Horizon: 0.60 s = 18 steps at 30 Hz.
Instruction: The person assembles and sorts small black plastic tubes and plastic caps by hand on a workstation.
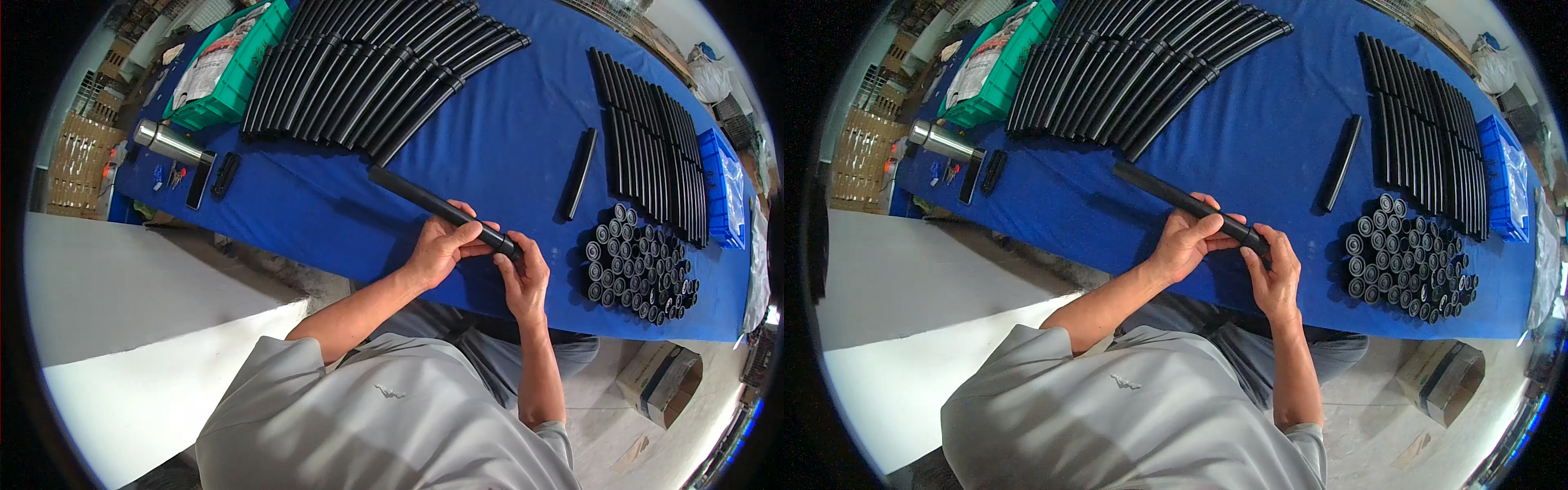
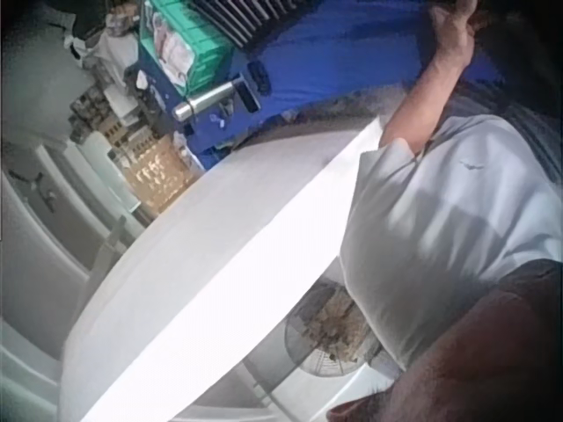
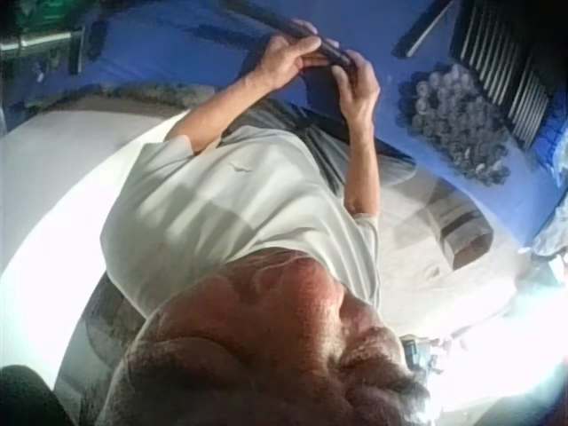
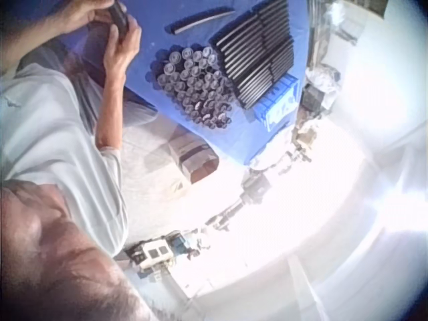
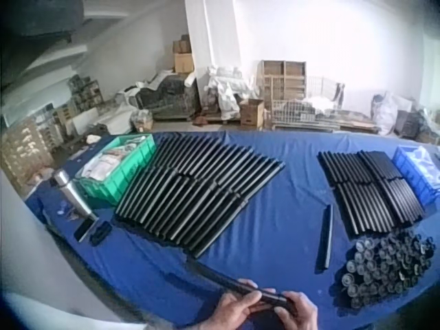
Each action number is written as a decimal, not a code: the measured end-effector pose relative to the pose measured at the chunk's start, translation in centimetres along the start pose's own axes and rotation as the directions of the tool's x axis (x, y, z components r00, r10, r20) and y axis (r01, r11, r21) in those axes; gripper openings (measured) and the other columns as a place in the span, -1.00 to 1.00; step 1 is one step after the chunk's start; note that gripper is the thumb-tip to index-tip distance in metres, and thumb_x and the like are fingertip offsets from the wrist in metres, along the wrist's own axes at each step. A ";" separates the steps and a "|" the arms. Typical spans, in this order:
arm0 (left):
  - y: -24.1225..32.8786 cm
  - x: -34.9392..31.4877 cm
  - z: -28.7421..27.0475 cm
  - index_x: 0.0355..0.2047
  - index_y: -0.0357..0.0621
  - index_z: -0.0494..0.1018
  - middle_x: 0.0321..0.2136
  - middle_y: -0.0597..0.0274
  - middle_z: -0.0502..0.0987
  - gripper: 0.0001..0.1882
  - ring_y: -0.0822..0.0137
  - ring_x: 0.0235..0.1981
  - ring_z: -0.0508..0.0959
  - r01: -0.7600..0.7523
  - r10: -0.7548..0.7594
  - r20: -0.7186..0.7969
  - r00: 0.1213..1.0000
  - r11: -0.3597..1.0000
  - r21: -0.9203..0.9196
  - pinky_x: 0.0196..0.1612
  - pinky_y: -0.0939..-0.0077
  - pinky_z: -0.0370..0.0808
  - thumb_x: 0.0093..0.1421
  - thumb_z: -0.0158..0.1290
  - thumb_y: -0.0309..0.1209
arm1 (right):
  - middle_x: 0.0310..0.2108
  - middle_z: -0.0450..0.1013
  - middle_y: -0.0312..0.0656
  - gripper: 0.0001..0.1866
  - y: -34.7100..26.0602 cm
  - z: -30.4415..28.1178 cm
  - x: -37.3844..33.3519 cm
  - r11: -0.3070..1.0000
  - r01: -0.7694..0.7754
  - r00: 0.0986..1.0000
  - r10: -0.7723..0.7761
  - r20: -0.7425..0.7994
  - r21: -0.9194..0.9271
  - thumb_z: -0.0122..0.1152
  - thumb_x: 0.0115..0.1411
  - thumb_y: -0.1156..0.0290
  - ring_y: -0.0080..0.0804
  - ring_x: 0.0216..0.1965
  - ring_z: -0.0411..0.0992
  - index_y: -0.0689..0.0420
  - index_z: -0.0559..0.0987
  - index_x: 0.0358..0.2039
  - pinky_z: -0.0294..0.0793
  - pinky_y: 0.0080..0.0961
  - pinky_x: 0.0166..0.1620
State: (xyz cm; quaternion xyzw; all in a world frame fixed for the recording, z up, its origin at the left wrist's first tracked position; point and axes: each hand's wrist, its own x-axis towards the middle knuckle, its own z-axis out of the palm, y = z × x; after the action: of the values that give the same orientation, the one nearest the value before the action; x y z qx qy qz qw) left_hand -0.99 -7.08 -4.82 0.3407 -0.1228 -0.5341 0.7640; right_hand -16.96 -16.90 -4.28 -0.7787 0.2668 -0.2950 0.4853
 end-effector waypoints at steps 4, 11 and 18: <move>0.0 -0.1 -0.1 -0.07 0.03 0.36 -0.15 -0.03 0.60 -0.75 0.13 -0.01 0.60 -0.009 0.010 0.050 0.999 1.000 -0.015 0.01 0.07 0.64 0.28 0.15 -0.39 | -0.27 0.48 -0.10 -0.61 -1.1 -0.6 -0.2 0.991 0.073 0.997 -0.073 0.000 -0.109 0.34 0.14 0.50 -0.37 -0.33 0.50 0.25 0.50 -0.01 0.48 -0.52 -0.29; -0.5 0.2 -0.7 -0.08 0.00 0.45 -0.08 0.01 0.59 -0.76 0.12 0.05 0.57 -0.022 0.013 0.158 0.987 0.998 0.056 0.08 0.12 0.61 0.25 0.18 -0.40 | -0.34 0.50 -0.24 -0.66 -1.7 -0.2 -0.2 0.919 -0.242 0.970 0.236 0.060 0.311 0.36 0.15 0.52 -0.57 -0.36 0.47 0.27 0.53 -0.06 0.48 -0.61 -0.31; 1.0 -0.4 -1.5 -0.14 0.02 0.48 -0.09 0.06 0.59 -0.79 0.07 0.06 0.56 0.015 0.002 0.096 0.995 0.985 -0.171 0.09 0.15 0.60 0.23 0.18 -0.47 | -0.43 0.49 -0.22 -0.68 -1.5 -0.8 -0.4 0.950 -0.268 0.963 0.259 0.078 0.158 0.38 0.12 0.48 -0.57 -0.45 0.46 0.27 0.55 -0.12 0.42 -0.60 -0.39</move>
State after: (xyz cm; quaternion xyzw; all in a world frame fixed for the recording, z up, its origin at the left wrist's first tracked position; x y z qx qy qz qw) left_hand 0.35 -5.92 -5.19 0.2482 -0.1116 -0.5608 0.7820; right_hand -17.64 -16.56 -2.69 -0.7006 0.3288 -0.2271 0.5912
